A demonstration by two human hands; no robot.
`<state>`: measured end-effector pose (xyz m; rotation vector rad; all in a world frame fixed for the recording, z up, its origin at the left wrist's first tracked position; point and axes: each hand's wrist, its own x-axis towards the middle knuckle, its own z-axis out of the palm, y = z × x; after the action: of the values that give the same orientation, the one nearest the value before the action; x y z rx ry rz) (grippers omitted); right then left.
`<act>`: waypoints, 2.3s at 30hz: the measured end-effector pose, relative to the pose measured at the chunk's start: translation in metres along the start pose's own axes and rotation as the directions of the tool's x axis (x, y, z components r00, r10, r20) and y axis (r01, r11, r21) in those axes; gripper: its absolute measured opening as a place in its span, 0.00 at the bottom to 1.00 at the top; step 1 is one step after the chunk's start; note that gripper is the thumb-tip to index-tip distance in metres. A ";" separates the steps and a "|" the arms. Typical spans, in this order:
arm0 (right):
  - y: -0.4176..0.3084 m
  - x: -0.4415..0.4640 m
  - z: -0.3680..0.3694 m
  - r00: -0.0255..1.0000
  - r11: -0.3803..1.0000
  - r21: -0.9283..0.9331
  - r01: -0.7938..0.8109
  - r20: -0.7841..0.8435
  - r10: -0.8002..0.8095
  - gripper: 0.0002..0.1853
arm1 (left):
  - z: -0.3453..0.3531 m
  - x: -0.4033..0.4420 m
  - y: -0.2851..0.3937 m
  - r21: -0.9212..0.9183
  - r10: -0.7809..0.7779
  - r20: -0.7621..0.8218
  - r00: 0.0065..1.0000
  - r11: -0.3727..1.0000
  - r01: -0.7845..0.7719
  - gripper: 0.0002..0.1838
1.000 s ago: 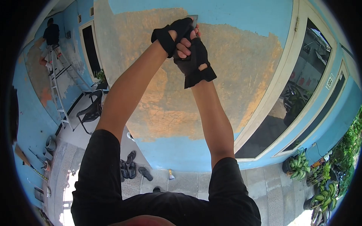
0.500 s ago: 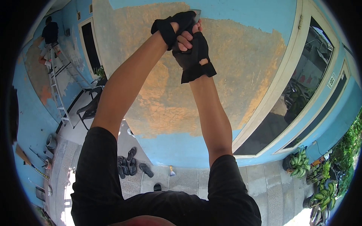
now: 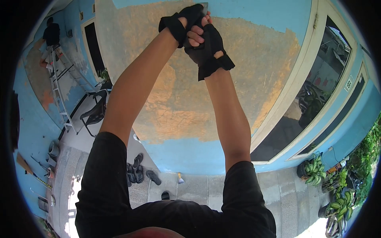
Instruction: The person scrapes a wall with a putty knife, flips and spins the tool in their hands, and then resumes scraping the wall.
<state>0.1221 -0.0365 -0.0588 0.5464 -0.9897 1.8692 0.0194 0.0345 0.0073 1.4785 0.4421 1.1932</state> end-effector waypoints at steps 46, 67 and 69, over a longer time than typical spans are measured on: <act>0.038 0.011 0.016 0.985 0.986 0.057 0.154 -0.093 -0.148 0.10 | -0.011 -0.014 0.014 -0.001 -0.033 0.105 0.994 0.999 0.034 0.18; 0.030 0.018 -0.005 0.993 0.990 0.087 0.109 0.023 -0.112 0.10 | -0.003 -0.005 0.018 0.192 -0.006 -0.075 0.997 0.981 0.020 0.21; 0.031 0.014 -0.006 0.992 0.985 0.128 0.117 0.023 -0.121 0.10 | 0.005 -0.017 0.018 0.155 -0.063 -0.116 0.991 0.985 0.081 0.22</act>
<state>0.0884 -0.0321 -0.0650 0.6963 -0.8434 1.8294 0.0108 0.0126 0.0167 1.5230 0.6745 1.2084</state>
